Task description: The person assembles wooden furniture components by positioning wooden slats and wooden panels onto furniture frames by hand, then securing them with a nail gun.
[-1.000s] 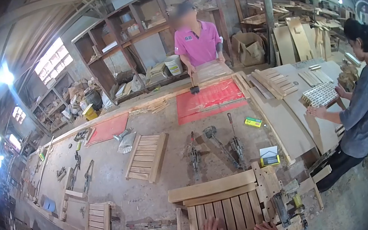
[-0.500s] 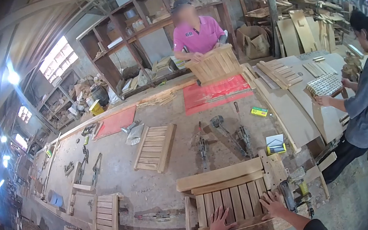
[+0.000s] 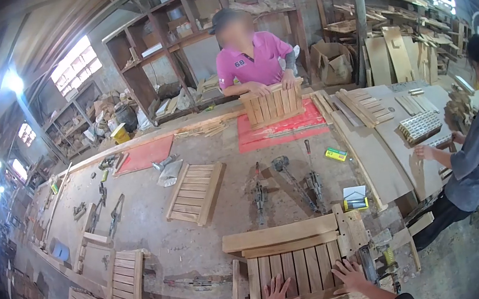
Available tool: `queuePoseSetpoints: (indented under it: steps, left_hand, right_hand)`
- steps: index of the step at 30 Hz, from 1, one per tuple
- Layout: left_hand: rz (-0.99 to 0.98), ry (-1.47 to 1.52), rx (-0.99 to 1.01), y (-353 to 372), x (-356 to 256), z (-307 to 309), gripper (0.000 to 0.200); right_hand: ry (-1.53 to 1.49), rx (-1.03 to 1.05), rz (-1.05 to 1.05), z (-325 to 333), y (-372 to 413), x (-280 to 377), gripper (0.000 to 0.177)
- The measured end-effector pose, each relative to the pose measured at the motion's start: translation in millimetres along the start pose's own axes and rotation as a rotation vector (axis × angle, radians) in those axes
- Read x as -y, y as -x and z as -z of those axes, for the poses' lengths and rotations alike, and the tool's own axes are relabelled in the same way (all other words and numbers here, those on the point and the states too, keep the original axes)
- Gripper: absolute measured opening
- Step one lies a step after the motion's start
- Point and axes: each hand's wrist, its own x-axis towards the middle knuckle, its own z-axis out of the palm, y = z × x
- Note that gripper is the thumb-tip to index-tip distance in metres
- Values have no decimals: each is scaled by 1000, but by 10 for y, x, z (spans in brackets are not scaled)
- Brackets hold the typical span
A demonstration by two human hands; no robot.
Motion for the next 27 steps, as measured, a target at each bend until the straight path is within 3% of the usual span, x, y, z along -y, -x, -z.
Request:
queuePoseSetpoints:
  steps: [2,6,8,12,13,16,17,19,21,24,27]
  left_hand:
    - [74,-126,55,-20,-182,65,99]
    - [43,-82,10,-195,-328,113,97]
    - [64,-87,-15,-207,-386,174,97]
    - [-33,137,5,-209,-318,195,97]
    - [-36,99,-14,-214,-311,183,95]
    - [-4,79,36,-280,-318,269,94]
    - [18,56,100,-306,-285,183,95]
    - [36,121,148,-345,-288,242,96]
    - [45,132,194,-375,-256,217,97]
    - [29,89,286,-431,-230,294,99]
    - [41,185,259,-441,-248,334,100]
  right_hand:
    - [-6,-8,-47,27,1,93,105]
    - [15,-92,-112,163,-16,283,103]
    - [-23,-34,-155,367,8,448,93]
    - [-165,54,-210,242,-68,409,96]
    - [125,-257,-92,-25,-69,343,97]
    - [258,-220,-87,-84,-85,279,96]
    - [520,-22,-112,-74,-74,260,96]
    - [-628,-199,-103,-3,-145,297,94]
    - [200,-124,-14,-23,-114,145,95]
    - [-91,257,-102,-6,-123,130,90]
    - [-49,358,-79,66,-103,104,87]
